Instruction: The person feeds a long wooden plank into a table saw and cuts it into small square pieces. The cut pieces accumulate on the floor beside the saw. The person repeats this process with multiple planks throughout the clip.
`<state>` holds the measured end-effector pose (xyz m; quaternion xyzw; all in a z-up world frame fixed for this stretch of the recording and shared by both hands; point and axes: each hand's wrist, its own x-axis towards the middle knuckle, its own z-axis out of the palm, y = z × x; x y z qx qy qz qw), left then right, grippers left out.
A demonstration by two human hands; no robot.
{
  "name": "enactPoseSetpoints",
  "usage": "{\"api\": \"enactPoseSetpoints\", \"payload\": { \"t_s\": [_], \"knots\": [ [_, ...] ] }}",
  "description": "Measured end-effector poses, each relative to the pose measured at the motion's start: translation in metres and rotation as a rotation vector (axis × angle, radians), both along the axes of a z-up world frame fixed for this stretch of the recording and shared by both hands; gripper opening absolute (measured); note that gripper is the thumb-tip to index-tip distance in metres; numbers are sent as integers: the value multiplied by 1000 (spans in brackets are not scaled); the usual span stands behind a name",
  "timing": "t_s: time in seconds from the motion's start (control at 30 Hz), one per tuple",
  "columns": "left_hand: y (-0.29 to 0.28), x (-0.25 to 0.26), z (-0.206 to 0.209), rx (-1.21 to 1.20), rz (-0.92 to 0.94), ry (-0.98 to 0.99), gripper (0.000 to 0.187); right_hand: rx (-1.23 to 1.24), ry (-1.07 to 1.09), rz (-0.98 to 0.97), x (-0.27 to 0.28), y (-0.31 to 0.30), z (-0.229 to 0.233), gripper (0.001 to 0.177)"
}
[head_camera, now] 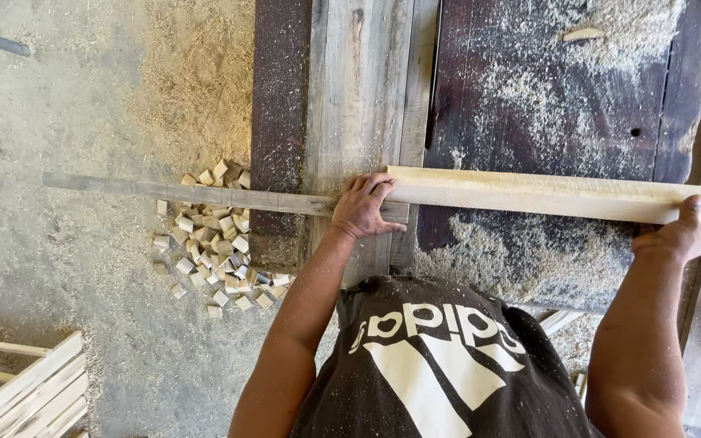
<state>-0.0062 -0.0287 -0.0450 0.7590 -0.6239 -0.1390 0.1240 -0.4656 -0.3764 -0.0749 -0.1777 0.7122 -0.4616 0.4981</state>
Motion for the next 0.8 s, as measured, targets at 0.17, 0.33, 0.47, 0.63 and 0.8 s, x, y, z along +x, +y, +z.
{"api": "enactPoseSetpoints", "payload": {
  "t_s": [0.17,0.33,0.47,0.63,0.8],
  "knots": [
    [-19,17,-5,29,-19,-54,121,-23,-266,72,4,-9,-15,48],
    [-70,52,-11,55,17,-9,122,-121,-478,151,29,-45,-27,44],
    [-100,74,-12,68,23,14,124,-130,-485,183,52,-73,-29,42],
    [-129,90,-10,77,41,10,125,-151,-502,187,71,-97,-30,42],
    [-154,105,0,87,67,37,121,-118,-478,191,88,-119,-30,42]
  ]
}}
